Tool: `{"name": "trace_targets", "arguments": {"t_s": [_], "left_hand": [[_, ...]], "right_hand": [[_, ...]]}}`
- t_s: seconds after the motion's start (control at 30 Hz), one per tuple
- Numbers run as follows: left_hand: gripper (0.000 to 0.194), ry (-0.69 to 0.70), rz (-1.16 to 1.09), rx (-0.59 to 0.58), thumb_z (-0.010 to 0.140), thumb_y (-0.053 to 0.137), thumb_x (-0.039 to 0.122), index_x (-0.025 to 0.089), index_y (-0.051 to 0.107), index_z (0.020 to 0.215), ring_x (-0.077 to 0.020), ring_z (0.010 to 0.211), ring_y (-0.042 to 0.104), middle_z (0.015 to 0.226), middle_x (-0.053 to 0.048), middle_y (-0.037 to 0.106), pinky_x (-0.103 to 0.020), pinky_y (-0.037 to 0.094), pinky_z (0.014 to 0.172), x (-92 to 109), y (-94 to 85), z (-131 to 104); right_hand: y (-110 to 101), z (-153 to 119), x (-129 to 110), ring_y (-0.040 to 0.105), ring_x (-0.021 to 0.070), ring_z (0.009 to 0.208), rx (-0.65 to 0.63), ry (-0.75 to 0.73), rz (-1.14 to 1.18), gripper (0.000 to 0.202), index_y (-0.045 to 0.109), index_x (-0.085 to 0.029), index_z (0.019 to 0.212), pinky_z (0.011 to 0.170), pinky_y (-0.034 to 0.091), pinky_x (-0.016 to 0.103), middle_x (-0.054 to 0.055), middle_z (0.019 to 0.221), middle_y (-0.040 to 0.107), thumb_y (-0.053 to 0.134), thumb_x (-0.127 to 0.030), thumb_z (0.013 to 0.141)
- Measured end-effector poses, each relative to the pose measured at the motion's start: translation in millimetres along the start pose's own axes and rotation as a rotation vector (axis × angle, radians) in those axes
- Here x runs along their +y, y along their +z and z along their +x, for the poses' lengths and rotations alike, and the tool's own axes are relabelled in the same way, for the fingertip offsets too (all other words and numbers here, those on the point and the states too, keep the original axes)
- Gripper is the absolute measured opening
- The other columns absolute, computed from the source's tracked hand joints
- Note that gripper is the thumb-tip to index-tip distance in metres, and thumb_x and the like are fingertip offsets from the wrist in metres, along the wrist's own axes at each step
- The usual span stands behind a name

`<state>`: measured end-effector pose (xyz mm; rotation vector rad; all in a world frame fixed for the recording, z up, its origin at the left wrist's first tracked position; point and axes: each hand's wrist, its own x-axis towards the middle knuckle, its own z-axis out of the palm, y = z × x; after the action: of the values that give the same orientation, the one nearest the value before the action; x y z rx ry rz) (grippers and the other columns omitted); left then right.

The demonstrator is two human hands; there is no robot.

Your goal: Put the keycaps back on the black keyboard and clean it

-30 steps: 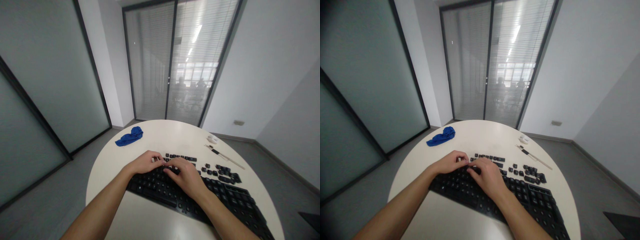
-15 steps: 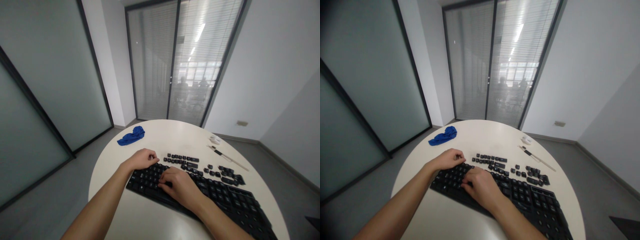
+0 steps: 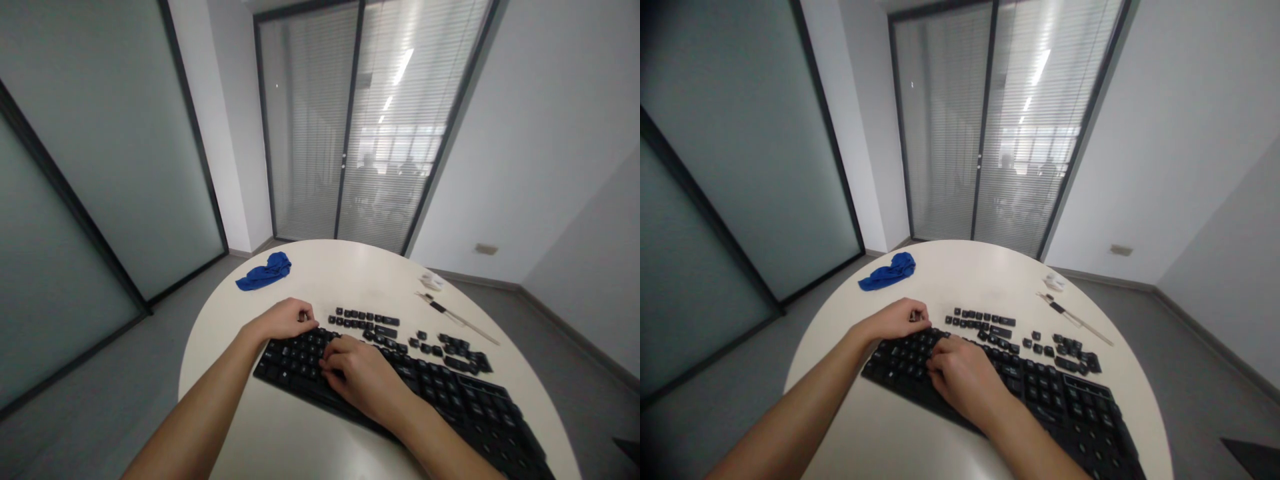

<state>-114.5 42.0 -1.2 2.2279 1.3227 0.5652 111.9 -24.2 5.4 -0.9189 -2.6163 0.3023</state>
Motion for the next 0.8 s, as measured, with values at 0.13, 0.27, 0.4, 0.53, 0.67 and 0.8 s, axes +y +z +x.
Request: {"name": "trace_targets", "arguments": {"t_s": [0.13,0.27,0.4,0.53,0.67,0.8], "left_hand": [[0.024,0.001,-0.005,-0.007,0.083,0.061,0.040,0.019,0.070,0.082,-0.0176,0.072,0.064,0.078,-0.002,0.071,-0.025,0.043,0.065,0,1.1,0],[0.024,-0.004,0.014,-0.014,0.083,0.062,0.042,0.019,0.069,0.083,-0.0179,0.072,0.063,0.079,-0.002,0.071,-0.025,0.043,0.065,2,1.6,0],[0.024,0.001,0.039,-0.016,0.082,0.065,0.043,0.019,0.068,0.083,-0.0181,0.073,0.063,0.080,-0.002,0.070,-0.025,0.043,0.065,3,2.2,1],[0.024,0.012,0.054,-0.015,0.082,0.065,0.043,0.019,0.067,0.084,-0.0175,0.071,0.062,0.079,-0.002,0.070,-0.025,0.043,0.064,2,2.3,0],[0.024,0.006,0.065,-0.013,0.082,0.065,0.043,0.019,0.067,0.083,-0.0171,0.070,0.062,0.077,-0.001,0.070,-0.024,0.043,0.063,3,1.8,-1],[0.023,-0.025,0.098,0.047,0.086,0.061,0.042,0.021,0.069,0.086,-0.0181,0.074,0.065,0.080,-0.001,0.072,-0.025,0.043,0.064,7,4.3,2]], "right_hand": [[-3,0,-3,0.064,0.0178,0.089,-0.032,-0.002,-0.087,0.016,0.076,-0.023,0.086,0.079,0.048,0.026,0.001,0.094,0.070,0.062,-0.016,0.089],[-5,3,-7,0.062,0.0184,0.088,-0.075,-0.006,-0.168,0.018,0.076,-0.023,0.085,0.077,0.047,0.027,0.002,0.094,0.069,0.060,-0.016,0.089],[-6,5,-10,0.061,0.0185,0.086,-0.094,-0.004,-0.206,0.021,0.076,-0.022,0.083,0.075,0.046,0.027,0.003,0.092,0.068,0.057,-0.015,0.090],[-7,5,-11,0.060,0.0178,0.085,-0.100,0.016,-0.182,0.021,0.075,-0.021,0.077,0.073,0.044,0.026,0.003,0.092,0.066,0.058,-0.014,0.087],[-10,4,-10,0.061,0.0158,0.087,-0.095,0.026,-0.091,0.017,0.074,-0.022,0.077,0.076,0.044,0.024,0.001,0.093,0.066,0.061,-0.014,0.084],[-16,4,-9,0.062,0.0161,0.088,-0.096,0.044,-0.039,0.015,0.075,-0.022,0.081,0.077,0.044,0.025,0.002,0.095,0.066,0.062,-0.016,0.083]]}}
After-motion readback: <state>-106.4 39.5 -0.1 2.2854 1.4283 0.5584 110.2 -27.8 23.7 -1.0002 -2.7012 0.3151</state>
